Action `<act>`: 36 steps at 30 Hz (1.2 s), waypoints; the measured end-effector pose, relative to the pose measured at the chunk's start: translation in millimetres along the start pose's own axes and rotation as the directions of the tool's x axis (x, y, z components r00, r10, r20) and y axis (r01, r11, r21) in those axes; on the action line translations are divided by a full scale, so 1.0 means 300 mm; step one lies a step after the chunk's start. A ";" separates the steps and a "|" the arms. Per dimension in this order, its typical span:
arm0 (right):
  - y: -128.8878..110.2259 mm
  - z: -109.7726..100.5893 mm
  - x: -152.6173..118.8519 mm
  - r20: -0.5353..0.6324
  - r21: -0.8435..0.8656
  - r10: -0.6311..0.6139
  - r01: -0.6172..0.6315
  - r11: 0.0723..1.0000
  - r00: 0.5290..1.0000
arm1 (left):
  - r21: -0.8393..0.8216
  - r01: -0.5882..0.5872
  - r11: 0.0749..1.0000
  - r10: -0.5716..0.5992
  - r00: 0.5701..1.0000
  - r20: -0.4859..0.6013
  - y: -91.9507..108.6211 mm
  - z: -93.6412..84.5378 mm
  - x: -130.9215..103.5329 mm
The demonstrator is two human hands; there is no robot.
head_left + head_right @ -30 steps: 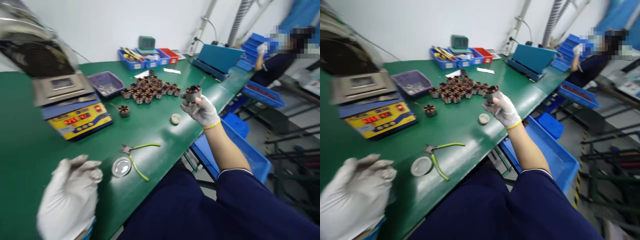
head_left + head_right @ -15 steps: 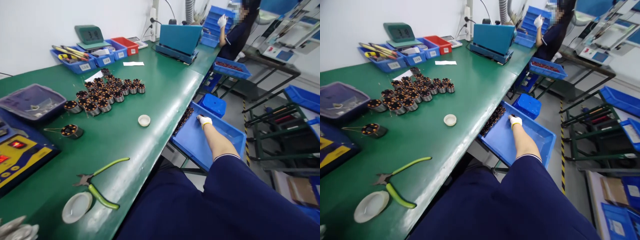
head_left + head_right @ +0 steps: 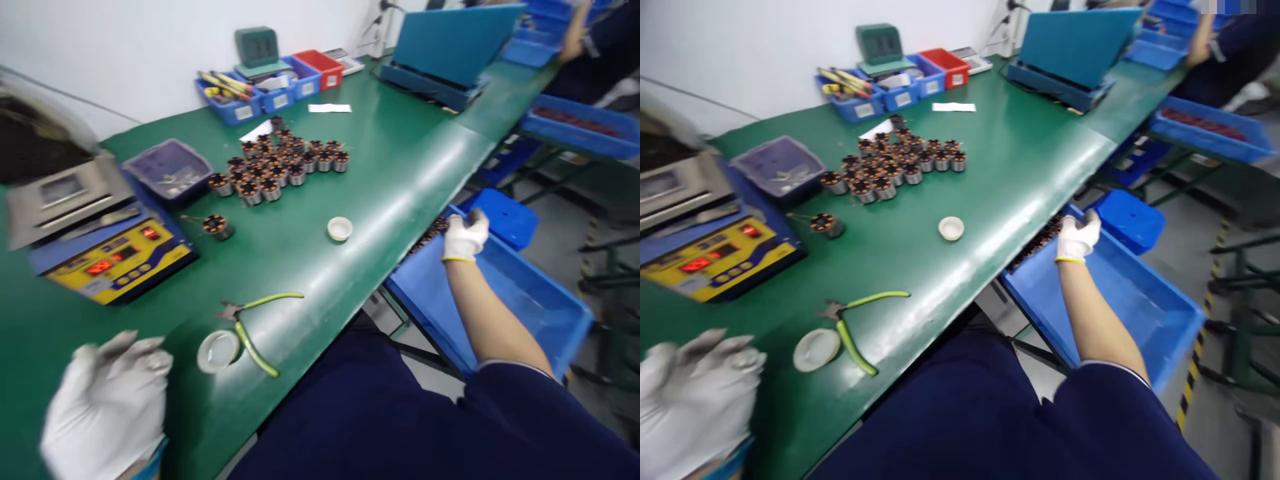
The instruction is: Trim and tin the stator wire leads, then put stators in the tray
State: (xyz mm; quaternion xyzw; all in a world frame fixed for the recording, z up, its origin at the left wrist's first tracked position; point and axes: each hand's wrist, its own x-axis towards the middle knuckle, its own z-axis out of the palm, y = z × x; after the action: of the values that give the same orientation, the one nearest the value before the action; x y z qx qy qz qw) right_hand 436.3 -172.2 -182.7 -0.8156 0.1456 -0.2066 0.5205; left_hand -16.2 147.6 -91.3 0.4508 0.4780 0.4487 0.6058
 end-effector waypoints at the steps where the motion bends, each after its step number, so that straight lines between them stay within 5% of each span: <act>1: -0.056 0.023 -0.053 0.038 0.088 -0.054 0.050 0.995 0.998 | -0.120 0.113 0.986 -0.115 0.993 -0.011 0.007 0.016 -0.007; 3: -0.186 0.066 -0.202 0.209 0.264 -0.241 0.183 0.947 0.948 | -0.262 0.139 0.955 -0.154 0.987 -0.037 0.009 0.031 -0.011; 4: -0.256 0.083 -0.294 0.343 0.452 -0.469 0.295 0.842 0.814 | -0.288 0.140 0.947 -0.154 0.988 -0.026 0.005 0.029 -0.010; 6: -0.399 0.118 -0.494 0.482 0.664 -0.803 0.452 0.595 0.350 | -0.274 0.103 0.956 -0.106 0.994 0.004 -0.007 0.018 -0.008; 8: -0.529 0.172 -0.686 0.520 0.732 -0.848 0.565 0.380 -0.104 | -0.247 0.067 0.967 -0.061 0.998 0.032 -0.018 0.004 -0.007; 9: -0.584 0.209 -0.771 0.530 0.726 -0.810 0.627 0.282 -0.250 | -0.239 0.054 0.969 -0.045 0.998 0.043 -0.023 -0.001 -0.006; 11: -0.665 0.295 -0.907 0.580 0.658 -0.711 0.743 0.120 -0.398 | -0.246 0.032 0.969 -0.021 0.999 0.046 -0.027 -0.007 -0.005; 14: -0.717 0.408 -1.022 0.675 0.534 -0.599 0.846 -0.006 -0.430 | -0.254 0.038 0.966 -0.023 0.998 0.060 -0.029 -0.013 0.000; 17: -0.714 0.432 -1.053 0.711 0.511 -0.583 0.859 0.044 -0.393 | -0.217 0.078 0.973 -0.053 0.991 0.120 -0.030 -0.022 0.003; 21: -0.693 0.289 -1.057 0.707 0.619 -0.637 0.705 0.346 -0.308 | -0.237 0.090 0.967 -0.061 0.990 0.125 -0.020 -0.024 -0.021; 23: -0.687 0.184 -1.071 0.627 0.761 -0.677 0.490 0.426 -0.385 | -0.244 0.188 0.951 -0.137 0.968 0.212 -0.006 -0.017 -0.045; 25: -0.677 0.095 -1.095 0.487 0.873 -0.735 0.280 0.399 -0.472 | -0.216 0.367 0.905 -0.268 0.886 0.379 0.012 -0.007 -0.068; 26: -0.668 0.064 -1.108 0.423 0.906 -0.771 0.221 0.360 -0.476 | -0.208 0.447 0.870 -0.324 0.837 0.441 0.021 -0.003 -0.077; 28: -0.640 0.029 -1.134 0.348 0.935 -0.846 0.210 0.284 -0.404 | -0.228 0.552 0.802 -0.402 0.781 0.477 0.037 0.004 -0.089; 32: -0.568 0.033 -1.166 0.341 0.918 -0.919 0.280 0.280 -0.198 | -0.322 0.597 0.735 -0.459 0.787 0.413 0.054 0.008 -0.091; 36: -0.532 0.051 -1.169 0.223 0.940 -0.961 0.300 0.166 -0.166 | -0.376 0.568 0.732 -0.426 0.813 0.397 0.049 0.008 -0.087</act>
State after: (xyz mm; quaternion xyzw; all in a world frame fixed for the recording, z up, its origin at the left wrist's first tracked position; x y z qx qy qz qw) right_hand 141.4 65.0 -108.3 -0.4803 -0.7115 -0.0325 0.5120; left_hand -19.1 124.7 -72.1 0.2002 0.3636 0.3022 0.8581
